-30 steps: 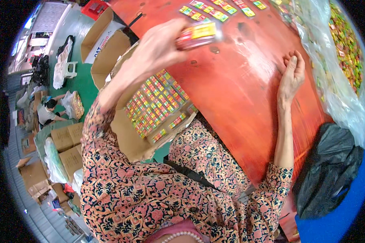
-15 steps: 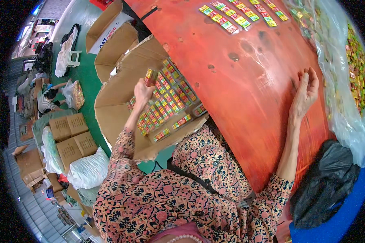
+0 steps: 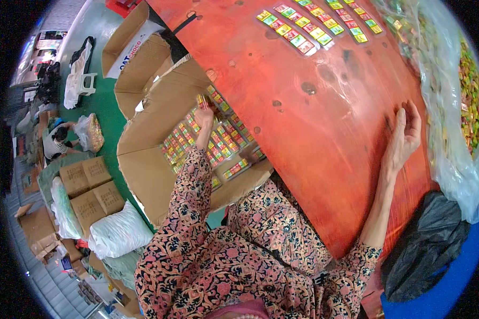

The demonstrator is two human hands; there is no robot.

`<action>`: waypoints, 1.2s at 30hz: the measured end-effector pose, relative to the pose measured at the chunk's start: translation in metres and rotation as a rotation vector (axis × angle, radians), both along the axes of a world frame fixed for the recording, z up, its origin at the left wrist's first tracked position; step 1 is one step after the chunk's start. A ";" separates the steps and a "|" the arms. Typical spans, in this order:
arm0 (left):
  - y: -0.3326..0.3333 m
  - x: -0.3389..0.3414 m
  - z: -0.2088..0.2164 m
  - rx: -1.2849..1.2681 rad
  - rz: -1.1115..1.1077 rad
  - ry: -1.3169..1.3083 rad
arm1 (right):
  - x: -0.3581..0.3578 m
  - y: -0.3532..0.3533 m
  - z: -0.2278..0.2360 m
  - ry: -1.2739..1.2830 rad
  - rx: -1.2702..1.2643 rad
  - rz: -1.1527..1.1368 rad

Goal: Organizing small packaged items on a table and placing them into a box.

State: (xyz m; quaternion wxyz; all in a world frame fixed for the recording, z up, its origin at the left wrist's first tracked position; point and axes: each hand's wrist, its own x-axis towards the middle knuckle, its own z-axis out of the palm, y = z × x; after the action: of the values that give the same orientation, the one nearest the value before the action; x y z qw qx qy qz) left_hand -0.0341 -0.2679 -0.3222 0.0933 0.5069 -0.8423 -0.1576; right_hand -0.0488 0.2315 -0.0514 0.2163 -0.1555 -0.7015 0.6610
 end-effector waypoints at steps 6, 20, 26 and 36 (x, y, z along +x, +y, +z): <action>0.010 -0.009 -0.009 0.085 -0.003 -0.040 | 0.001 0.014 -0.007 0.013 0.119 0.008; -0.010 -0.004 -0.003 1.041 0.012 0.279 | 0.000 0.013 -0.004 -0.022 0.165 -0.006; 0.007 -0.015 -0.005 1.152 0.154 0.372 | 0.000 0.014 -0.005 -0.040 0.178 -0.018; -0.038 -0.008 -0.027 1.066 0.150 0.571 | -0.002 0.002 -0.007 -0.010 0.111 0.006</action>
State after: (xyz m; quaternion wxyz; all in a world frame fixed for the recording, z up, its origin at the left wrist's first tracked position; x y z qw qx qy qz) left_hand -0.0416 -0.3060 -0.3495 0.0596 0.4795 -0.5513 -0.6802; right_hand -0.0513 0.2340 -0.0583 0.2191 -0.1442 -0.7387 0.6209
